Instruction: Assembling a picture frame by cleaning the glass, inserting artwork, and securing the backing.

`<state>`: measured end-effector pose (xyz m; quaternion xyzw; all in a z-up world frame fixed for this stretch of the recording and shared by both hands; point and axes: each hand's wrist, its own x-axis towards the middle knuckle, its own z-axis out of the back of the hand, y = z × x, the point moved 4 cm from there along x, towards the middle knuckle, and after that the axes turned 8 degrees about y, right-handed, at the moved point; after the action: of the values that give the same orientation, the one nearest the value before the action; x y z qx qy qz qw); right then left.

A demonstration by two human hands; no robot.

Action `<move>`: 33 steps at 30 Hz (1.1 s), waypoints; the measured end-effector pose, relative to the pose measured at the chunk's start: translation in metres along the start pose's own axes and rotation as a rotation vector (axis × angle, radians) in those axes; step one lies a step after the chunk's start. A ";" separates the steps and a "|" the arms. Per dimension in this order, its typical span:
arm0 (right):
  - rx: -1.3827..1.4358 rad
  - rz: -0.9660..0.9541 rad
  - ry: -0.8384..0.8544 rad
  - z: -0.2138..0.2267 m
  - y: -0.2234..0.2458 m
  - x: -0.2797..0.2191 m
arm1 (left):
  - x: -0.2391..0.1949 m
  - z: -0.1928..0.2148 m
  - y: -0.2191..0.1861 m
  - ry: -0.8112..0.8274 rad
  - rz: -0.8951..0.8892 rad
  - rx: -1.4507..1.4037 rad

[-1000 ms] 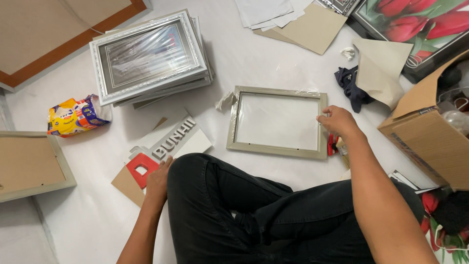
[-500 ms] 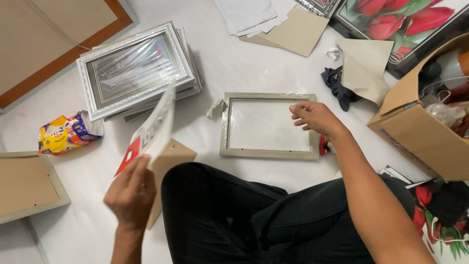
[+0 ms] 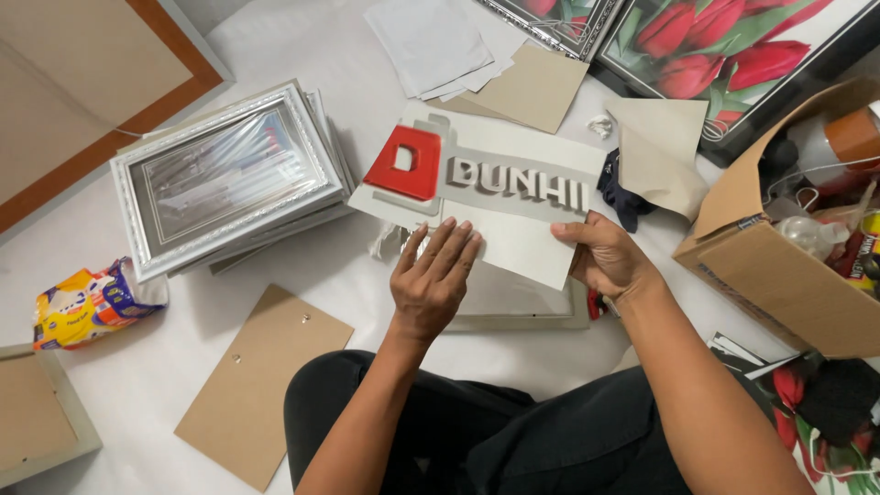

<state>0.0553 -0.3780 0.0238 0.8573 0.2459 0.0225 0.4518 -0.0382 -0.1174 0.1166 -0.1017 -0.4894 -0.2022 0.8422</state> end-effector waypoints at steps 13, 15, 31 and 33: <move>0.112 0.139 -0.266 0.015 0.026 0.024 | -0.101 -0.127 0.087 0.194 1.598 -1.782; 0.073 0.097 -0.279 -0.023 0.041 0.013 | -0.079 -0.115 0.079 0.202 1.715 -1.876; 0.017 -0.133 -0.209 -0.052 -0.045 0.025 | -0.080 -0.111 0.008 0.225 1.694 -1.785; 0.088 -0.039 -0.319 -0.040 -0.016 0.029 | -0.055 -0.097 0.008 0.269 1.649 -1.743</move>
<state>0.0636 -0.3271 0.0295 0.8641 0.1884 -0.1334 0.4473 0.0173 -0.1334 0.0208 -0.8957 0.1151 0.1250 0.4109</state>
